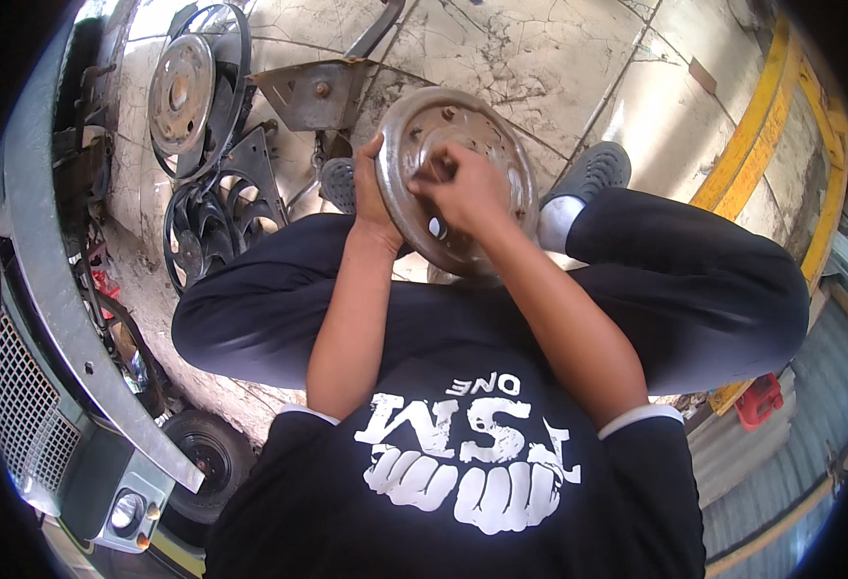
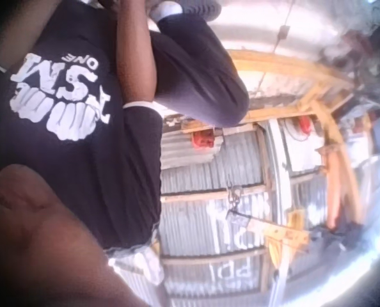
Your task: The person scrubs a brake drum with a sanding block, repeatedly rubbing the inner surface to remove rust and debris. The person flips the drum and continues scrubbing different areas.
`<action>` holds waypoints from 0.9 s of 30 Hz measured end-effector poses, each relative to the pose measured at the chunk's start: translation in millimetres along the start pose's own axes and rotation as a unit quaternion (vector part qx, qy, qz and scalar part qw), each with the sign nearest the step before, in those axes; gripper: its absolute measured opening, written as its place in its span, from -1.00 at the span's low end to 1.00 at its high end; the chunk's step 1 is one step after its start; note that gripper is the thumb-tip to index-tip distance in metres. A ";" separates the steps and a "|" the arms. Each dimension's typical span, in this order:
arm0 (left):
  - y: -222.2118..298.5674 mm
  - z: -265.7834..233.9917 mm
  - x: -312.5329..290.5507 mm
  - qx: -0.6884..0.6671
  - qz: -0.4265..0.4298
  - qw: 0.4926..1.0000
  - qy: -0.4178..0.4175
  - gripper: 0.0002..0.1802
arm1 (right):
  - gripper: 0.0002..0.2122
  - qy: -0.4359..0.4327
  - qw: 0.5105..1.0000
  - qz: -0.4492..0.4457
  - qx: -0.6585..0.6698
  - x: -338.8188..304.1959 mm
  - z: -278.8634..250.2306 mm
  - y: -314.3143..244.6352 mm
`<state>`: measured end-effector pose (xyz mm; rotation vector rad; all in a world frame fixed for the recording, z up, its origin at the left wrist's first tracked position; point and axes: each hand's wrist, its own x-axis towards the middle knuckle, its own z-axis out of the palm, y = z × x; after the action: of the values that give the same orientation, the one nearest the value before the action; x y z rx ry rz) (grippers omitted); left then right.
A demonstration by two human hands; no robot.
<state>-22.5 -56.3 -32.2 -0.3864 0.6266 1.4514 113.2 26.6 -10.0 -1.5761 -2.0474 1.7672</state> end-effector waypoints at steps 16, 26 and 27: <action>-8.3 24.5 -4.2 0.010 0.047 0.998 0.050 -0.31 | -0.59 0.027 0.999 -0.018 0.011 0.1 2.6 -3.5; -2.7 28.5 -1.5 0.060 0.042 0.997 0.032 -0.35 | -0.57 0.009 1.000 0.000 -0.013 -9.3 -9.1 -3.5; -2.6 28.1 -1.2 0.063 0.033 0.997 0.033 -0.35 | -0.56 0.016 1.000 -0.005 -0.019 -7.7 -9.4 -1.6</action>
<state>-15.4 -40.6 -9.7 -0.3172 0.7869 1.4582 121.4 28.7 -1.1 -1.5903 -2.0832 1.6991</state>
